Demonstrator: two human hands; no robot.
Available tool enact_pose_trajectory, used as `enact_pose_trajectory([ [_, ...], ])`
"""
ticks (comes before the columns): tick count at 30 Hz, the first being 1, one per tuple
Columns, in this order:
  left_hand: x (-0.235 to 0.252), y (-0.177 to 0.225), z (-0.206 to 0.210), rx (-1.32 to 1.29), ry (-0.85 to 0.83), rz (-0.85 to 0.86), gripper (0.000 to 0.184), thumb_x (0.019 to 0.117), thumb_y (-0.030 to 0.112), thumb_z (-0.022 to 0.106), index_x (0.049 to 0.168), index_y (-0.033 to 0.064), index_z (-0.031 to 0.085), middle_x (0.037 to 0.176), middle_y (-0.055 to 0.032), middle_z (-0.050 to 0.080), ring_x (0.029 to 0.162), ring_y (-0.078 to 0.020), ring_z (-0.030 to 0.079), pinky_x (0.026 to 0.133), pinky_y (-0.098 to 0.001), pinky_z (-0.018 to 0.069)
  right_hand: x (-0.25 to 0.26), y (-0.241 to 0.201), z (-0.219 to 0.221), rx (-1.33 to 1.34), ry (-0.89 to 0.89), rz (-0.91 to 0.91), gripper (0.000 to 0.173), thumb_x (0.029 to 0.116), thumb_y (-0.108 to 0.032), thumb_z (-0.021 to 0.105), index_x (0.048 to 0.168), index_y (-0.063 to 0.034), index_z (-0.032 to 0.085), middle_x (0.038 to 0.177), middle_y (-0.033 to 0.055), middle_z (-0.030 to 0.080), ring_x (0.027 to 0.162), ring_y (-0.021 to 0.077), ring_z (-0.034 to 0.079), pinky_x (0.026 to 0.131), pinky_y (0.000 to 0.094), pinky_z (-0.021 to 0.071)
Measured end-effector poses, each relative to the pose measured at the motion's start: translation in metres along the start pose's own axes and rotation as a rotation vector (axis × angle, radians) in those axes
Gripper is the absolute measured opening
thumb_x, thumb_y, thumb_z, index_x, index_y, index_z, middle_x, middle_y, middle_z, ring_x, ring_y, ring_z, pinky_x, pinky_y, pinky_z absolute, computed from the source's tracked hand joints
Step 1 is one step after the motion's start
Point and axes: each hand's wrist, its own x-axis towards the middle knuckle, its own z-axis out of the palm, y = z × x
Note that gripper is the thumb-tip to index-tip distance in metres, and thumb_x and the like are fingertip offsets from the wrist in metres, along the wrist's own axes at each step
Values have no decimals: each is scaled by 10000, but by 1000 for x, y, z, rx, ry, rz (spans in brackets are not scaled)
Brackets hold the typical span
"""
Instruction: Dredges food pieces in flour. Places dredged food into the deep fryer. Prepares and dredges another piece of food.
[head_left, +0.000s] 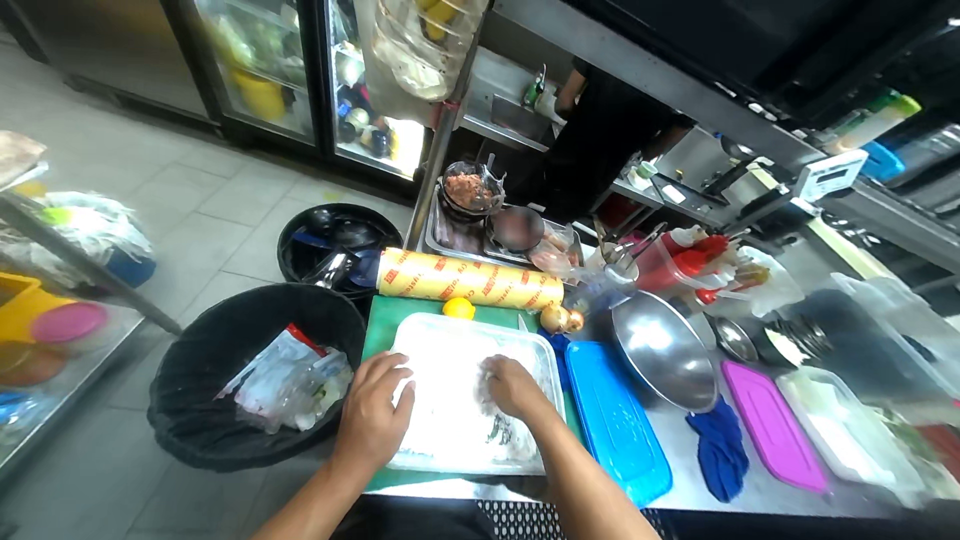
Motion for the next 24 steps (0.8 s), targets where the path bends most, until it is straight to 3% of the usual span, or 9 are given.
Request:
enact_pose_trajectory([
  [3, -3, 1, -1, -10, -3, -27, 307, 972, 337, 528, 1036, 162, 773, 1311, 4, 676, 1348, -228, 537, 1117, -455, 455, -11, -10, -9, 52, 101, 7, 350, 998, -137, 479, 1268, -101, 699, 1227, 103, 711, 1163, 250, 670, 1016, 505, 528],
  [5, -3, 1, -1, -8, -9, -19, 310, 975, 339, 525, 1037, 161, 771, 1316, 2, 673, 1354, -224, 530, 1121, -452, 451, -5, -7, -5, 47, 43, 97, 385, 994, -212, 552, 1345, -97, 660, 1316, 128, 674, 1242, 279, 635, 1069, 529, 501],
  [9, 1, 0, 1, 4, 4, 0, 320, 971, 345, 518, 1040, 164, 774, 1311, 3, 677, 1347, -224, 537, 1120, -439, 452, 9, -6, 18, 37, -62, 213, 449, 934, -393, 658, 1236, -61, 658, 1162, 161, 705, 1079, 320, 696, 942, 562, 559],
  [11, 0, 0, 1, 1, 2, -7, 321, 974, 344, 519, 1038, 159, 773, 1313, 1, 676, 1347, -226, 537, 1118, -445, 453, 7, -7, 22, 145, -60, 226, 404, 938, -344, 665, 1211, -46, 675, 1116, 167, 703, 1044, 313, 687, 926, 543, 550],
  [14, 0, 0, 1, -9, 13, -1, 314, 975, 339, 523, 1031, 159, 773, 1302, 1, 680, 1341, -224, 541, 1113, -444, 460, 1, 6, 19, 576, 67, 129, 265, 922, -236, 691, 1087, -29, 671, 913, 121, 678, 796, 225, 675, 737, 439, 583],
  [16, -1, 1, 0, -6, 18, 6, 314, 975, 343, 523, 1025, 159, 772, 1294, 1, 683, 1336, -222, 545, 1106, -435, 465, -7, 7, 4, 682, 104, 75, 238, 931, -202, 679, 1109, -45, 676, 937, 110, 712, 805, 213, 709, 747, 430, 611],
  [19, -1, 1, -2, 3, -1, 8, 305, 973, 332, 530, 1032, 157, 772, 1297, -6, 683, 1338, -234, 545, 1106, -457, 466, -28, -15, -25, 374, 211, 15, 206, 929, -195, 650, 1117, -116, 677, 927, 59, 725, 842, 187, 715, 785, 451, 604],
  [21, 0, 2, -2, 3, -2, 13, 298, 972, 331, 539, 1031, 155, 773, 1294, -7, 684, 1339, -237, 544, 1110, -463, 461, -40, -35, -30, 131, 287, -31, 217, 943, -213, 619, 1126, -118, 687, 905, 70, 722, 859, 229, 712, 795, 503, 586],
  [24, 0, 1, -2, 7, -8, 11, 305, 971, 336, 534, 1028, 158, 774, 1293, -2, 684, 1336, -233, 545, 1106, -454, 464, -43, -54, -7, -103, 221, -124, 276, 958, -177, 545, 1179, -125, 703, 1028, 88, 740, 989, 274, 718, 853, 525, 578],
])
